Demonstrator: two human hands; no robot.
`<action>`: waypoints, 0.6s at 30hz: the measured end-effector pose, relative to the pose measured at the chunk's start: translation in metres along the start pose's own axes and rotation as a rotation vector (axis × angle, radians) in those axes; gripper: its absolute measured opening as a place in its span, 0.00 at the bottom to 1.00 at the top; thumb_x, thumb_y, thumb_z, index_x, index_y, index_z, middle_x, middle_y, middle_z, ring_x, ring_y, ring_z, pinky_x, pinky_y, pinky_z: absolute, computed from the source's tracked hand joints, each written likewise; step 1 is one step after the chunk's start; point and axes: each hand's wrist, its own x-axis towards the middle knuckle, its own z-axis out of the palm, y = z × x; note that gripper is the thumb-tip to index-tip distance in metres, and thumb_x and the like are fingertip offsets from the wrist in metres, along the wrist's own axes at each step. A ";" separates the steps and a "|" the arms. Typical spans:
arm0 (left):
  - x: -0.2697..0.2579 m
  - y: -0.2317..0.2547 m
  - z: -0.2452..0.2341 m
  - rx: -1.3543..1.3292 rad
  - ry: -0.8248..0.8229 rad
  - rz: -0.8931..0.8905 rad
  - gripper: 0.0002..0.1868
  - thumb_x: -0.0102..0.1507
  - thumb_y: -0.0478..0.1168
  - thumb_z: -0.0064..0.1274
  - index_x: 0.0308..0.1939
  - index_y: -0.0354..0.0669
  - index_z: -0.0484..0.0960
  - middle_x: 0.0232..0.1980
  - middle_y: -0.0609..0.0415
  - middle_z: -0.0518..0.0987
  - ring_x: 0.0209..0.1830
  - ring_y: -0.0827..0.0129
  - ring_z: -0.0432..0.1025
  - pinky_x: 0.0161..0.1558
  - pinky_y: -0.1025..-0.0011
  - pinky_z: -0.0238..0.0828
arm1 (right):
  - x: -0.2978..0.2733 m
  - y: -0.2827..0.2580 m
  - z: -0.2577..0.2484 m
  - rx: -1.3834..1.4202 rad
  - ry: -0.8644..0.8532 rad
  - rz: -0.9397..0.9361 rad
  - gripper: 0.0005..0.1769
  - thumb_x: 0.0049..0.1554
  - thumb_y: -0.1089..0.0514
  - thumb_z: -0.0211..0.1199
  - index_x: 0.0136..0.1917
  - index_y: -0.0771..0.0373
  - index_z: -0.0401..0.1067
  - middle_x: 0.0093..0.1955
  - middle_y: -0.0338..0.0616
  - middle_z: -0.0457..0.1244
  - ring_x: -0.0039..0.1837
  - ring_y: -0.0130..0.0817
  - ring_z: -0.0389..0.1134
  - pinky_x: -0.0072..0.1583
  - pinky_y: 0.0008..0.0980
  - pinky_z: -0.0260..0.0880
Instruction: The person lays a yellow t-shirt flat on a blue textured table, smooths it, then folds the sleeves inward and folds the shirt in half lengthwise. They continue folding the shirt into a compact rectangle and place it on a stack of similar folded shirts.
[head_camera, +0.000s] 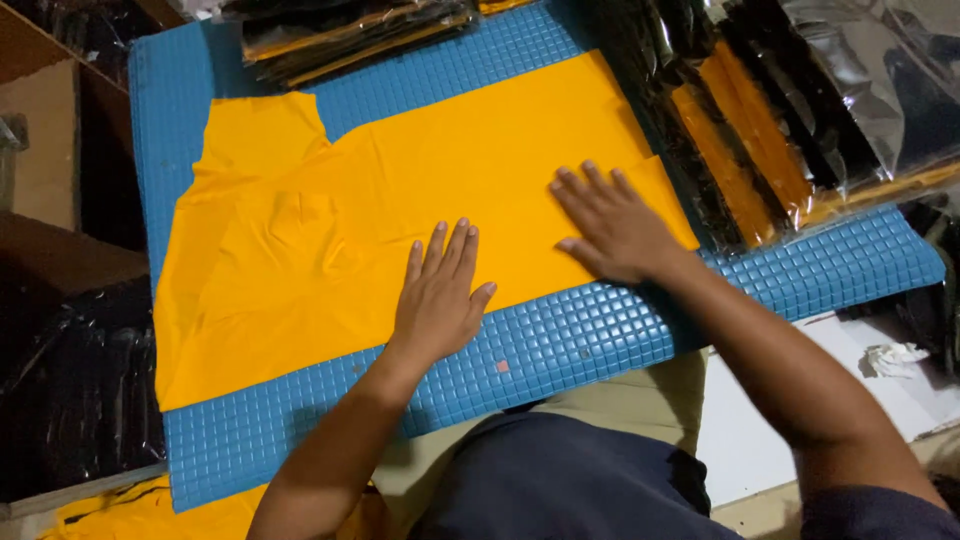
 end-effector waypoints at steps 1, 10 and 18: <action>-0.002 -0.001 0.000 -0.003 -0.003 -0.008 0.36 0.74 0.54 0.32 0.80 0.36 0.52 0.84 0.37 0.47 0.85 0.46 0.35 0.77 0.45 0.19 | -0.006 0.010 0.002 0.005 -0.006 -0.006 0.44 0.66 0.28 0.36 0.86 0.54 0.45 0.88 0.49 0.38 0.86 0.57 0.36 0.80 0.59 0.32; -0.012 -0.014 0.001 -0.010 0.043 -0.037 0.38 0.74 0.57 0.33 0.80 0.33 0.53 0.84 0.35 0.48 0.85 0.44 0.36 0.77 0.44 0.20 | -0.018 0.044 0.008 -0.033 0.052 0.093 0.48 0.64 0.25 0.39 0.86 0.54 0.45 0.88 0.48 0.41 0.87 0.52 0.38 0.82 0.52 0.32; -0.042 -0.055 0.034 0.266 0.276 -0.045 0.31 0.73 0.54 0.35 0.74 0.38 0.66 0.78 0.45 0.65 0.82 0.54 0.52 0.79 0.51 0.40 | -0.008 0.042 0.007 -0.002 -0.071 0.136 0.47 0.64 0.33 0.30 0.85 0.65 0.32 0.87 0.59 0.29 0.86 0.60 0.23 0.76 0.70 0.22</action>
